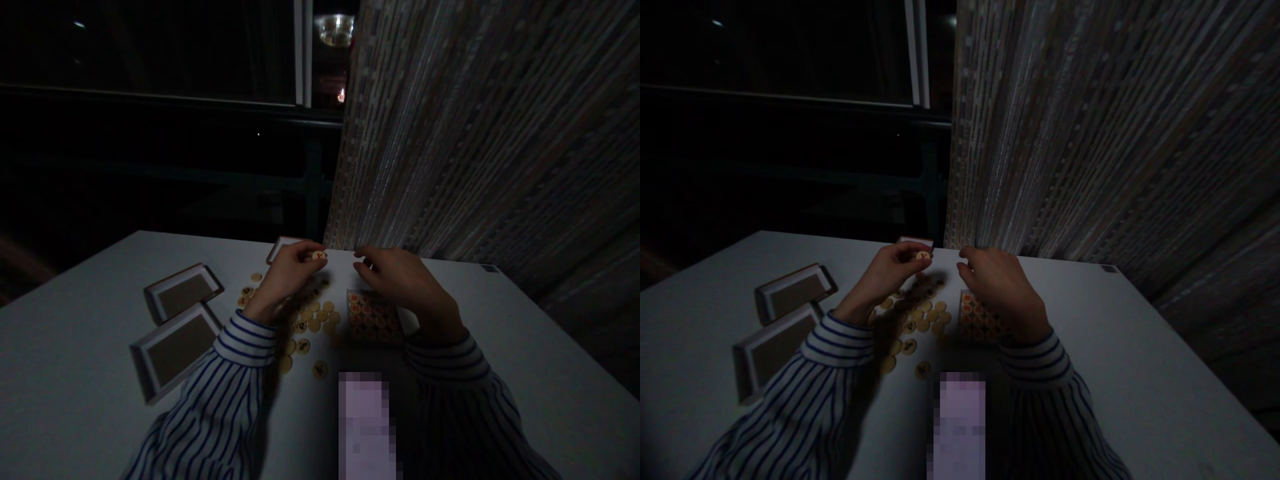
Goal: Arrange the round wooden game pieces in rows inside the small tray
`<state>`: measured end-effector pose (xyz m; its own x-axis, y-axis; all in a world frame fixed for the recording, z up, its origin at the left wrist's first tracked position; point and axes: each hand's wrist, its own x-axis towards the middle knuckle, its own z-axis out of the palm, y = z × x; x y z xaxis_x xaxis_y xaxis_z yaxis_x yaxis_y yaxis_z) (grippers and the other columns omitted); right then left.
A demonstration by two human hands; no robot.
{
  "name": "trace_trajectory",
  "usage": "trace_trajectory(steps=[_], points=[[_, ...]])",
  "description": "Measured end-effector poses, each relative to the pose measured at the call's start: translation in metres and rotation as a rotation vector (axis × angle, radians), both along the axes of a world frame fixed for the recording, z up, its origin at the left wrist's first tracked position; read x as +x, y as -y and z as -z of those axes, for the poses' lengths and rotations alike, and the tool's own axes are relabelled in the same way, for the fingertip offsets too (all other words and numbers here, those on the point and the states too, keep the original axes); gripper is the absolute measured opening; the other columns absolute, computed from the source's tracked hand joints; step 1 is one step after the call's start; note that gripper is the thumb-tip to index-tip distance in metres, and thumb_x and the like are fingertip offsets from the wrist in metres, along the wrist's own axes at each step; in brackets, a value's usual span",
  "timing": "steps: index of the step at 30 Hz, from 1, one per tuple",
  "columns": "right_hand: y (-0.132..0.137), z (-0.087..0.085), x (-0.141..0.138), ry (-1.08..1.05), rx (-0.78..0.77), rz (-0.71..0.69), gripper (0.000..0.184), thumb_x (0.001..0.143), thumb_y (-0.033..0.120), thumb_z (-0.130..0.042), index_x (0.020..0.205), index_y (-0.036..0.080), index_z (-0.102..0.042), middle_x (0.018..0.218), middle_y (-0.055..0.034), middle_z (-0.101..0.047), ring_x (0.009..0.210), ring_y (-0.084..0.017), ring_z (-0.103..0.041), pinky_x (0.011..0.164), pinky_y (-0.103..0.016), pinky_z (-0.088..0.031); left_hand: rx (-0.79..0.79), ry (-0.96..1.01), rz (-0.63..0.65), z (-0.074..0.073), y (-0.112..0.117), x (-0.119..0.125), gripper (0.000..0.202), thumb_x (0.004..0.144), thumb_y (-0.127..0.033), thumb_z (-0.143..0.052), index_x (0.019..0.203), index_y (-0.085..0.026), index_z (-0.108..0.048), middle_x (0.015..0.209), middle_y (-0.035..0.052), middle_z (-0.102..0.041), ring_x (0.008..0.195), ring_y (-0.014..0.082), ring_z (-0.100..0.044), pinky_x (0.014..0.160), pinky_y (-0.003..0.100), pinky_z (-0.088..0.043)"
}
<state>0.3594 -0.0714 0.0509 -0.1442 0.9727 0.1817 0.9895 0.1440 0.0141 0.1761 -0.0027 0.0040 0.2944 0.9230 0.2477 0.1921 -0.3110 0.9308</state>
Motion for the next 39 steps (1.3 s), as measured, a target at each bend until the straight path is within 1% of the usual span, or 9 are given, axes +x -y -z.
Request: trace_trajectory(steps=[3, 6, 10, 15, 21, 26, 32, 35, 39], points=[[0.003, -0.001, 0.009, 0.017, 0.001, 0.017, 0.037, 0.091, 0.038, -0.037, 0.117, 0.022, -0.057, 0.103, -0.0073, -0.068, 0.091, -0.021, -0.063, 0.073, -0.029, -0.042, -0.017, -0.017, 0.016, 0.000, 0.004, 0.006, 0.032, 0.068, -0.030, -0.065, 0.095, -0.012, -0.065, 0.079, 0.0046, -0.067, 0.070, 0.0141, -0.060, 0.062, 0.025, -0.047], [0.005, 0.001, 0.020, 0.040, 0.004, 0.019, 0.037, 0.090, 0.038, -0.038, 0.117, 0.022, -0.057, 0.102, -0.0072, -0.069, 0.090, -0.021, -0.063, 0.072, -0.030, -0.043, 0.011, -0.039, 0.043, -0.001, 0.008, 0.011, 0.029, 0.068, -0.028, -0.066, 0.092, -0.012, -0.066, 0.077, 0.0036, -0.066, 0.069, 0.0138, -0.059, 0.062, 0.024, -0.046], [0.010, 0.005, 0.033, 0.041, 0.004, 0.033, 0.038, 0.090, 0.037, -0.038, 0.118, 0.020, -0.056, 0.100, -0.0070, -0.070, 0.089, -0.021, -0.064, 0.072, -0.030, -0.044, 0.017, -0.085, 0.032, -0.001, 0.011, 0.014, 0.024, 0.068, -0.025, -0.066, 0.088, -0.012, -0.067, 0.074, 0.0030, -0.066, 0.066, 0.0131, -0.059, 0.059, 0.023, -0.046], [0.013, 0.008, 0.044, 0.053, 0.003, 0.031, 0.038, 0.089, 0.037, -0.038, 0.118, 0.020, -0.057, 0.099, -0.0078, -0.069, 0.090, -0.023, -0.064, 0.072, -0.032, -0.045, 0.015, -0.053, 0.037, 0.004, 0.008, 0.014, 0.026, 0.069, -0.027, -0.067, 0.091, -0.013, -0.067, 0.078, 0.0036, -0.068, 0.068, 0.0125, -0.060, 0.063, 0.023, -0.046], [0.014, 0.007, 0.049, 0.011, 0.016, 0.021, 0.038, 0.090, 0.037, -0.038, 0.118, 0.020, -0.057, 0.101, -0.0076, -0.069, 0.090, -0.022, -0.063, 0.074, -0.031, -0.045, -0.010, -0.002, -0.059, 0.000, 0.009, 0.010, 0.031, 0.067, -0.033, -0.069, 0.090, -0.013, -0.067, 0.079, 0.0043, -0.069, 0.069, 0.0136, -0.060, 0.062, 0.024, -0.047], [0.017, 0.004, 0.052, -0.020, 0.039, -0.011, 0.037, 0.089, 0.037, -0.039, 0.117, 0.020, -0.058, 0.101, -0.0075, -0.069, 0.091, -0.022, -0.063, 0.074, -0.030, -0.044, 0.016, 0.052, -0.086, -0.004, 0.011, 0.012, 0.032, 0.064, -0.034, -0.073, 0.088, -0.013, -0.068, 0.079, 0.0040, -0.069, 0.070, 0.0134, -0.060, 0.064, 0.024, -0.047], [0.023, 0.000, 0.058, -0.063, 0.065, -0.017, 0.037, 0.089, 0.037, -0.041, 0.118, 0.021, -0.057, 0.100, -0.0069, -0.069, 0.090, -0.021, -0.063, 0.073, -0.030, -0.044, -0.031, 0.054, -0.047, -0.003, 0.023, 0.041, 0.028, 0.066, -0.032, -0.071, 0.087, -0.013, -0.068, 0.075, 0.0042, -0.069, 0.065, 0.0125, -0.060, 0.058, 0.022, -0.046], [0.025, -0.003, 0.062, -0.088, 0.073, -0.011, 0.037, 0.089, 0.037, -0.041, 0.118, 0.021, -0.057, 0.099, -0.0066, -0.069, 0.089, -0.021, -0.063, 0.072, -0.029, -0.043, -0.011, 0.073, 0.012, -0.005, 0.029, 0.059, 0.022, 0.068, -0.026, -0.069, 0.086, -0.013, -0.068, 0.077, 0.0042, -0.069, 0.069, 0.0124, -0.061, 0.063, 0.023, -0.047], [0.028, -0.006, 0.066, -0.119, 0.073, -0.010, 0.035, 0.088, 0.035, -0.042, 0.116, 0.021, -0.058, 0.098, -0.0053, -0.070, 0.088, -0.021, -0.064, 0.072, -0.029, -0.043, -0.024, 0.096, 0.026, -0.004, 0.029, 0.078, 0.019, 0.070, -0.024, -0.067, 0.084, -0.012, -0.068, 0.078, 0.0048, -0.070, 0.072, 0.0136, -0.062, 0.066, 0.023, -0.048]])
